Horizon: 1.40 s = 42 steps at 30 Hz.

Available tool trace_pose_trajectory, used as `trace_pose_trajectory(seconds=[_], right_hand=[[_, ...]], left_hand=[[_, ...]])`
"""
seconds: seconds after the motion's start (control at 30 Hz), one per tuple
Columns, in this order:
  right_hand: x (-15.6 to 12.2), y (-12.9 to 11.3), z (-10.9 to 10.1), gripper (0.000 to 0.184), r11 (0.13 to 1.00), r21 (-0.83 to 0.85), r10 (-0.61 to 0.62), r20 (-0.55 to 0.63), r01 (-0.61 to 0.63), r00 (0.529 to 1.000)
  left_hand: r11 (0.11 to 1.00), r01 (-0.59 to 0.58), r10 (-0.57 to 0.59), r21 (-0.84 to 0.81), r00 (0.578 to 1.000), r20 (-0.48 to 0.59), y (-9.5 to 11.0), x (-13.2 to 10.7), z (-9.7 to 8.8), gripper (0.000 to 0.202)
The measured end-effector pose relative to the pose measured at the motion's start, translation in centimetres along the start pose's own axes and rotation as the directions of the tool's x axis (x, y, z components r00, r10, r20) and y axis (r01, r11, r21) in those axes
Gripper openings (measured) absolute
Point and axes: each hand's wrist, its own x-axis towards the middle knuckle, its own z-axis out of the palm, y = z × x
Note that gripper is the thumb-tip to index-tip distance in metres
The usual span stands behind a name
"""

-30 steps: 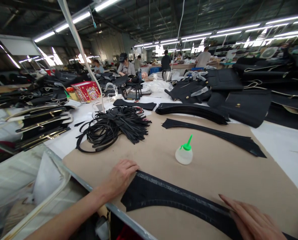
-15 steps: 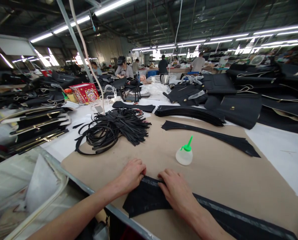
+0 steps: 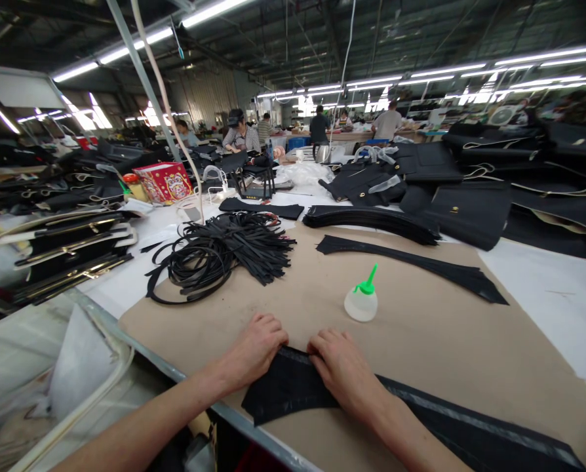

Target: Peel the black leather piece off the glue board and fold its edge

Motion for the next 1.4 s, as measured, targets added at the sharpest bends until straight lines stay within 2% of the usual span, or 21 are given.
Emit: trace_pose_trajectory(seconds=[0.17,0.33,0.43,0.6,0.7,0.77,0.83,0.9,1.0,1.13,1.23,1.4], right_hand=[[-0.6,0.3,0.3,0.019,0.995,-0.047,-0.085,-0.033,0.083,0.996],[-1.1,0.5,0.9,0.019,0.987,-0.078,-0.144,-0.056,0.14,0.988],[-1.4,0.4,1.2,0.016,0.979,-0.116,-0.173,-0.04,0.167,0.984],[-1.6,0.3,1.5,0.016,0.962,-0.181,-0.216,-0.04,0.206,0.976],[-1.7,0.3,1.7,0.016,0.949,-0.215,-0.244,-0.041,0.229,0.969],[-1.8,0.4,1.9,0.016,0.943,-0.232,-0.258,-0.048,0.24,0.965],[-1.8,0.5,2.0,0.016,0.937,-0.242,-0.273,-0.052,0.253,0.961],[-1.8,0.7,2.2,0.015,0.929,-0.256,-0.291,-0.056,0.268,0.955],[-1.8,0.8,2.3,0.014,0.914,-0.296,-0.311,-0.068,0.278,0.948],[-2.0,1.2,2.0,0.01,0.911,-0.298,-0.317,-0.066,0.284,0.946],[-2.4,2.2,1.3,0.007,0.917,-0.271,-0.315,-0.038,0.294,0.948],[-3.8,4.7,-0.2,0.01,0.92,-0.27,-0.295,-0.002,0.283,0.956]], left_hand=[[0.981,-0.101,0.11,0.169,0.993,-0.048,0.3,-0.7,0.4,0.015],[0.939,-0.207,0.25,0.275,0.959,-0.132,0.3,-1.4,1.4,0.016],[0.927,-0.224,0.284,0.302,0.944,-0.17,0.2,-1.7,2.0,0.016],[0.921,-0.247,0.3,0.302,0.943,-0.142,-0.3,-2.4,2.3,0.019],[0.932,-0.26,0.29,0.252,0.953,-0.091,-1.0,-3.2,1.7,0.028],[0.952,-0.225,0.245,0.208,0.966,-0.077,-1.4,-3.7,1.3,0.032],[0.973,-0.148,0.173,0.176,0.975,-0.138,-1.3,-3.8,1.1,0.031],[0.987,-0.082,0.115,0.14,0.962,-0.247,-0.6,-3.5,1.3,0.032],[0.996,-0.08,0.086,0.032,0.944,-0.318,1.3,-2.5,2.4,0.035],[0.994,-0.093,0.077,-0.062,0.969,-0.235,3.1,-1.5,4.2,0.039],[0.992,-0.105,0.091,-0.069,0.977,-0.192,3.0,-1.6,5.0,0.044],[0.991,-0.124,0.114,-0.052,0.98,-0.163,2.8,-1.5,5.3,0.05]])
